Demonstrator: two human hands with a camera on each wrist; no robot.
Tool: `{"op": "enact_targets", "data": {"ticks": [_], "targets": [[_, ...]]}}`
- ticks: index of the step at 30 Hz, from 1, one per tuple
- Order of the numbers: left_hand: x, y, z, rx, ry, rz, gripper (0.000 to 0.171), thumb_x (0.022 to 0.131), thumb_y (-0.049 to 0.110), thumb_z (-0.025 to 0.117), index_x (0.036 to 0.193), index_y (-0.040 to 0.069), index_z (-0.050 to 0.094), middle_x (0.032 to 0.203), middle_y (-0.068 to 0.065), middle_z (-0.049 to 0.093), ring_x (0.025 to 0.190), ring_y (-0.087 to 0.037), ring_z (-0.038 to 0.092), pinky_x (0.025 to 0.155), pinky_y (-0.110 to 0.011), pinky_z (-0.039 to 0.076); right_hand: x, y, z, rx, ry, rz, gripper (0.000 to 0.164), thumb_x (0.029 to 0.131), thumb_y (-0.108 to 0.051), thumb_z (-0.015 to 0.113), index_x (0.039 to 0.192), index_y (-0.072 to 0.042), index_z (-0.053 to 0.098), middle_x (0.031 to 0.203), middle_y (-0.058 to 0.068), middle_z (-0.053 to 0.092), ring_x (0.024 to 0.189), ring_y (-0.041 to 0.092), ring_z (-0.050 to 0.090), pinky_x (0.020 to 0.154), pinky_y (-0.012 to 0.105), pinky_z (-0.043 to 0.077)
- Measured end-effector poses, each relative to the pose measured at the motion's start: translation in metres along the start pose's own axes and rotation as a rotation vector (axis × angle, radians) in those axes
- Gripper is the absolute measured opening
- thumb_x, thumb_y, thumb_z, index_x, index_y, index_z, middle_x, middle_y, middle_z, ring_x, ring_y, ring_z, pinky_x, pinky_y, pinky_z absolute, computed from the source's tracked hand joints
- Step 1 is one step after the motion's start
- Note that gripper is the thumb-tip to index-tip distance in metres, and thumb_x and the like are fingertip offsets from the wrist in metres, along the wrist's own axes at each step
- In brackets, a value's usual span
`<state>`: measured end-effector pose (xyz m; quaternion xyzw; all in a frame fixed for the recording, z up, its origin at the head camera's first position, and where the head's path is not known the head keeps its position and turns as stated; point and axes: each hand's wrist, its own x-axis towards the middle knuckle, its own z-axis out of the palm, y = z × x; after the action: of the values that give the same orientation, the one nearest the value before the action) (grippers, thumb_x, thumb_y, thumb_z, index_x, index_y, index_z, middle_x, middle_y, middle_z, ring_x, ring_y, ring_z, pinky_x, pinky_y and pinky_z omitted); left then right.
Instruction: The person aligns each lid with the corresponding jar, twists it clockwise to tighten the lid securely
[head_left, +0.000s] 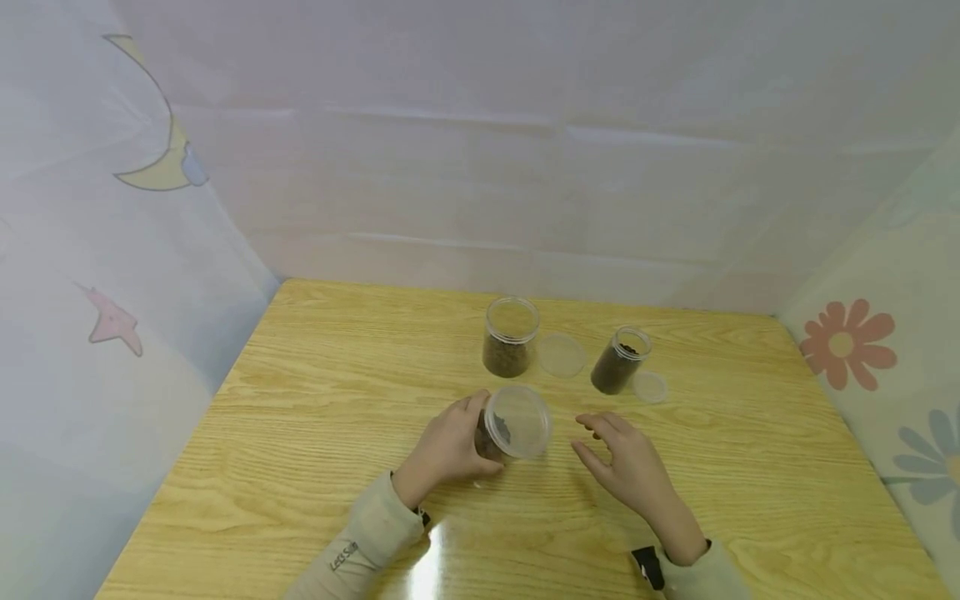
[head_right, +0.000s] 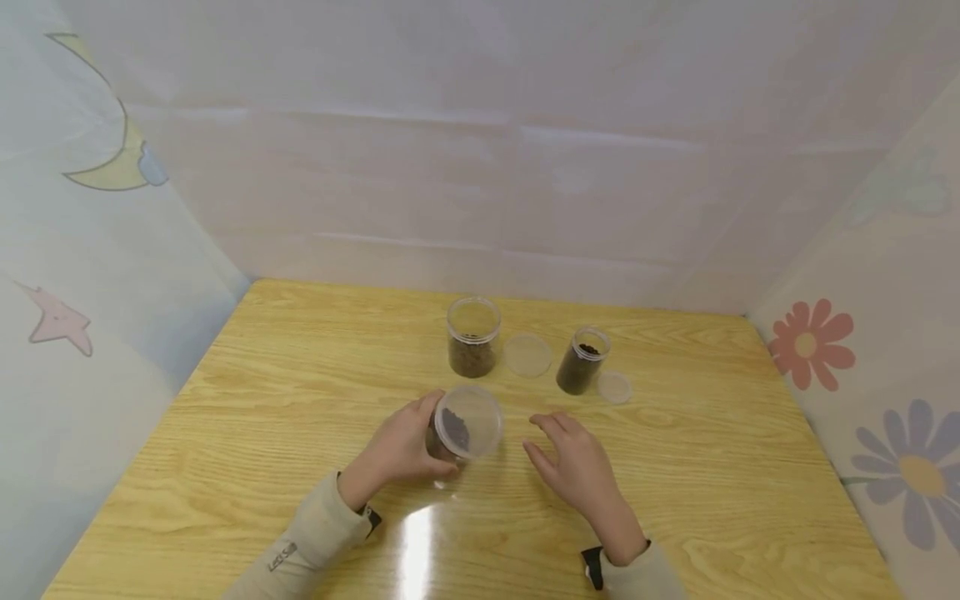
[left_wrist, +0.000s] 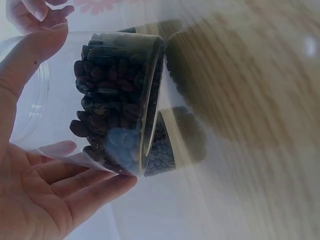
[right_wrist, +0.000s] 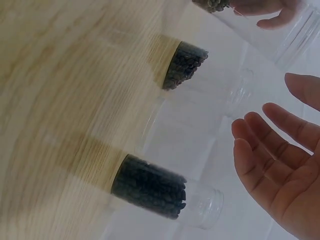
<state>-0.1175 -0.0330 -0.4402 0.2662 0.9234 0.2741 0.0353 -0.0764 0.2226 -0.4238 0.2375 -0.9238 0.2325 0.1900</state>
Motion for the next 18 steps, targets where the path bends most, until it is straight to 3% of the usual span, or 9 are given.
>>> {"op": "enact_targets", "data": {"ticks": [9,18], "targets": [[-0.003,-0.007,0.006,-0.068,0.044,-0.027,0.097,0.058,0.039,0.085,0.131,-0.002,0.036,0.116,-0.018,0.055,0.103,-0.031,0.056,0.083,-0.043,0.048,-0.002,0.001,0.001,0.018,-0.01,0.013,0.032,0.072,-0.007,0.075,0.101,0.002,0.064,0.095,0.013,0.064,0.074,0.024,0.062,0.057,0.029,0.052],[-0.006,-0.011,0.007,-0.118,0.138,-0.024,0.093,0.058,0.038,0.085,0.128,0.0,0.038,0.108,-0.014,0.058,0.094,-0.025,0.058,0.077,-0.038,0.05,-0.004,0.001,0.0,0.011,-0.006,0.013,0.033,0.071,-0.008,0.076,0.101,0.002,0.064,0.095,0.012,0.064,0.076,0.023,0.063,0.057,0.03,0.052]]}}
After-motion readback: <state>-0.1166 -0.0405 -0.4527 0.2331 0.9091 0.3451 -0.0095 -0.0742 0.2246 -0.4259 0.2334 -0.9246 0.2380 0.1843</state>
